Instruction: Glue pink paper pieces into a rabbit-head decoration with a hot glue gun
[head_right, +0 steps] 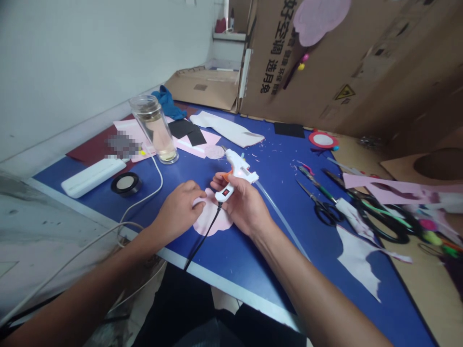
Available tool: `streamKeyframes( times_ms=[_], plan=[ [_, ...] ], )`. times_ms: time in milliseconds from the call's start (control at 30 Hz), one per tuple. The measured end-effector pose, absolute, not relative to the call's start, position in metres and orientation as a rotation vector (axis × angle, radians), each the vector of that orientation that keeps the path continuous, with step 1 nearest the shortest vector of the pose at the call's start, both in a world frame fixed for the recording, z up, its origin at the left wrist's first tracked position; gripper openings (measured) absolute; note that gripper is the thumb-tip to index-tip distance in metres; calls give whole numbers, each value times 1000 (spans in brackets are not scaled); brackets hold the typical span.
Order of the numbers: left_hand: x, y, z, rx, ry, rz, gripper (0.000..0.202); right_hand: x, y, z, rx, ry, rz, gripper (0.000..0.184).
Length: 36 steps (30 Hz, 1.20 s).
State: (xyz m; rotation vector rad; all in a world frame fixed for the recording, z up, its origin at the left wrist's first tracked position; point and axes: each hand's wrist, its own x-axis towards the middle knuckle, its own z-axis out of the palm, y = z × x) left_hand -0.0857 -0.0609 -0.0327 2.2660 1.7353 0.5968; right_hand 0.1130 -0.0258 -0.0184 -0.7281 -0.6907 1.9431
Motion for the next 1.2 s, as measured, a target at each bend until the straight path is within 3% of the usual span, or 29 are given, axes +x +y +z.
streamKeyframes(
  times_ms=[433, 767, 1200],
  plan=[
    [-86, -67, -36, 2350, 1775, 605, 20, 117, -24, -16, -751, -735, 1932, 21],
    [-84, -71, -34, 2557, 1775, 327, 29, 114, -21, -17, -743, -720, 1952, 20],
    [-83, -70, -33, 2552, 1832, 391, 23, 115, -19, -19, -770, -687, 1978, 22]
  ],
)
